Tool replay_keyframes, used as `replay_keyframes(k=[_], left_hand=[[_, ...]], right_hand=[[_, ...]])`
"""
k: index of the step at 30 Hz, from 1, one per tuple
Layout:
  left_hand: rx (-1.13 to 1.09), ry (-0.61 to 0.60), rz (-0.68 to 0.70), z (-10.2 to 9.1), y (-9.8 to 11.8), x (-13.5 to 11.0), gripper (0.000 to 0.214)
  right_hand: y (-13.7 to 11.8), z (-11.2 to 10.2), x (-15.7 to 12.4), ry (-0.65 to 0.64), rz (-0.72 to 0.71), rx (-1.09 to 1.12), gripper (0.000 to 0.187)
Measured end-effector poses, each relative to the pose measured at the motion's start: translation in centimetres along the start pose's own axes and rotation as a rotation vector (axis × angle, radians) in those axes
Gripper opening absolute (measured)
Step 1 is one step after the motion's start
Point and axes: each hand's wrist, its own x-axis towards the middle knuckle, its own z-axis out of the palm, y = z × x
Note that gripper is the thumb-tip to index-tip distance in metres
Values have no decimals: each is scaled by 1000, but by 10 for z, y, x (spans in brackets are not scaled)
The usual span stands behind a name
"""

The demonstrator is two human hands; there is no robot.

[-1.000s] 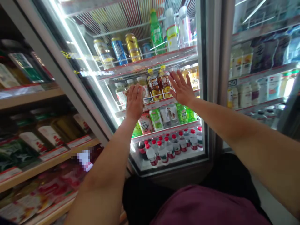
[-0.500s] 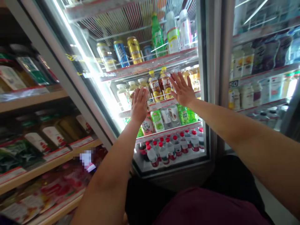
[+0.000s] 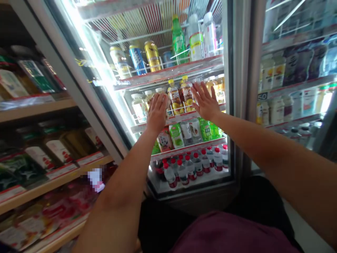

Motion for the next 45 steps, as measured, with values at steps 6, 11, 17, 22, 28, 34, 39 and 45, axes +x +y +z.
replay_keyframes(k=[6,11,17,22,28,34,39,45], left_hand=[[23,27,-21,7,12,6,68],[61,-42,64,13,18,4,70],[67,51,-10,11,11,18,72],[88,-37,21,14,19,3,74],[95,3,-1,18,22,9,71],[97,-33,71,24,27,-1,72],[110,12,79,21,23,7,70],[95,-43,87,27,34,-7,71]], right_hand=[[4,6,0,18,-4,3,73],[7,11,0,49,-32,20,73],[7,10,0,52,-31,23,73],[6,11,0,59,-34,28,71],[7,13,0,78,-40,39,69],[2,8,0,54,-18,6,69],[0,7,0,40,-9,-17,69],[0,8,-1,38,-2,-29,70]])
